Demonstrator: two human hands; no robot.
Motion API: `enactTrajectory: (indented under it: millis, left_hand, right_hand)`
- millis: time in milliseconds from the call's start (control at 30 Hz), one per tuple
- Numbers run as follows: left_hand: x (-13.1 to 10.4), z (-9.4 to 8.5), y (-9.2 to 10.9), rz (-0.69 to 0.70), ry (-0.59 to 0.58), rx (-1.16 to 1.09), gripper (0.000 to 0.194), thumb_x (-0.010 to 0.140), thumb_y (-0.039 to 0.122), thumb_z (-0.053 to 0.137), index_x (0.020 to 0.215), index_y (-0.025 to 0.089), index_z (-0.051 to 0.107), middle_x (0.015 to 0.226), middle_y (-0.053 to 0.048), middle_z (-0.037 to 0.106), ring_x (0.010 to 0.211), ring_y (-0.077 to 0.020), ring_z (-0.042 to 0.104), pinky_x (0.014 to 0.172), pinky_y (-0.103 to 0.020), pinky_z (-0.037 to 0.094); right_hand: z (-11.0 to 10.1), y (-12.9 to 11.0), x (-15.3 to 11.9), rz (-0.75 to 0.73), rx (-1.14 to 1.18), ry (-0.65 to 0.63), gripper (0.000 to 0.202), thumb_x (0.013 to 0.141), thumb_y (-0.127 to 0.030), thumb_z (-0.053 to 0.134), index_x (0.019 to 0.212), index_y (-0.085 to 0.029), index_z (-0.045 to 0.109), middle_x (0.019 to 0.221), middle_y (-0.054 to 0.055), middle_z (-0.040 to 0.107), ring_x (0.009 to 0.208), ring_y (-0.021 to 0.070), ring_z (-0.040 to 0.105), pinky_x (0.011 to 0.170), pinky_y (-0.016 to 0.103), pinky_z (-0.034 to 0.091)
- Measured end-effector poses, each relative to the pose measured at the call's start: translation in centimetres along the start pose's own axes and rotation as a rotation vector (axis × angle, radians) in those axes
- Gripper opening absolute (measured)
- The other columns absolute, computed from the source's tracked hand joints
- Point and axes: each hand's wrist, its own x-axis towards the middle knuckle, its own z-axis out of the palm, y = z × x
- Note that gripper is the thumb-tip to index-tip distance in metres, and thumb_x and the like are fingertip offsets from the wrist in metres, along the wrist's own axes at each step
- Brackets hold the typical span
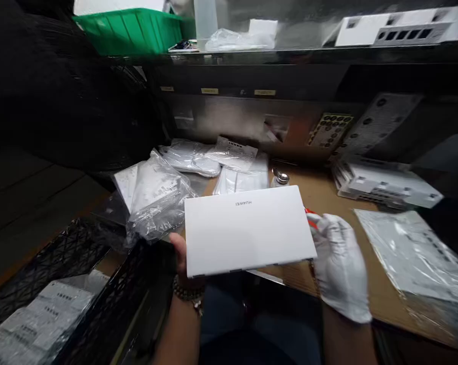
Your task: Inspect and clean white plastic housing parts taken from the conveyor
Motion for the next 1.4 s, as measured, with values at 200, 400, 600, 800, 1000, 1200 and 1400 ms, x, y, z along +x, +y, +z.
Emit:
enactTrajectory:
  millis: [200,400,600,800,1000,1200,1400]
  left_hand:
    - [0.3,-0.2,-0.4,-0.092,0.204,0.164,0.088,0.071,0.096,0.048,0.128,0.034,0.072,0.135,-0.002,0.069,0.146,-0.0377,0.040,0.121,-0.050,0.035]
    - [-0.5,-0.5,-1.0,-0.108,0.258,0.206,0.096,0.068,0.100,0.042,0.127,0.031,0.073,0.125,-0.005,0.074,0.144,-0.0383,0.044,0.116,-0.051,0.042]
    - [0.7,-0.7,0.2,-0.098,0.355,0.429,0.072,0.072,0.079,0.072,0.117,0.023,0.075,0.116,-0.010,0.077,0.133,-0.0376,0.057,0.110,-0.045,0.050]
    - [3.4,1.3,-0.3,0.071,0.457,0.604,0.046,0.081,0.056,0.079,0.108,0.019,0.072,0.101,-0.006,0.077,0.101,-0.0238,0.072,0.097,-0.038,0.057]
    - [3.0,1.5,-1.6,0.528,0.337,0.842,0.029,0.089,0.051,0.074,0.086,0.022,0.070,0.084,0.001,0.072,0.083,-0.0156,0.069,0.097,-0.035,0.055]
    - [2.8,2.0,-1.6,0.735,-0.019,1.121,0.011,0.095,0.036,0.069,0.094,0.025,0.070,0.083,0.000,0.075,0.078,-0.0187,0.070,0.114,-0.054,0.043]
    - [2.7,1.6,-1.7,0.733,-0.054,1.158,0.011,0.096,0.036,0.068,0.097,0.025,0.070,0.084,-0.001,0.076,0.078,-0.0197,0.071,0.116,-0.058,0.039]
  right_hand:
    - [-0.3,0.0,-1.3,-0.101,-0.276,0.058,0.037,0.095,-0.057,0.059,0.112,-0.025,0.068,0.121,0.003,0.069,0.114,0.0203,0.062,0.096,0.030,0.049]
    - [-0.5,1.0,-1.5,-0.056,-0.184,0.062,0.036,0.098,-0.056,0.057,0.117,-0.027,0.065,0.118,0.001,0.069,0.102,0.0166,0.066,0.087,0.027,0.051]
    - [-1.6,2.0,-1.1,-0.140,-0.142,0.130,0.033,0.098,-0.053,0.058,0.112,-0.024,0.064,0.111,0.002,0.069,0.094,0.0163,0.065,0.082,0.028,0.053]
    - [-3.0,5.0,-0.4,-0.445,-0.126,0.181,0.023,0.095,-0.043,0.065,0.107,-0.024,0.062,0.100,0.002,0.069,0.093,0.0174,0.067,0.086,0.035,0.056]
    - [-3.2,4.1,-0.3,-0.466,-0.190,0.212,0.022,0.096,-0.040,0.065,0.111,-0.025,0.059,0.091,-0.001,0.065,0.066,0.0097,0.060,0.065,0.025,0.053]
    - [-2.3,1.8,-0.2,0.014,0.113,0.044,0.038,0.092,-0.058,0.064,0.107,-0.025,0.056,0.071,-0.005,0.065,0.044,0.0102,0.055,0.037,0.019,0.041]
    - [-2.0,2.3,0.0,0.119,0.205,0.088,0.038,0.082,-0.050,0.076,0.103,-0.022,0.061,0.070,-0.003,0.067,0.054,0.0137,0.063,0.049,0.023,0.052]
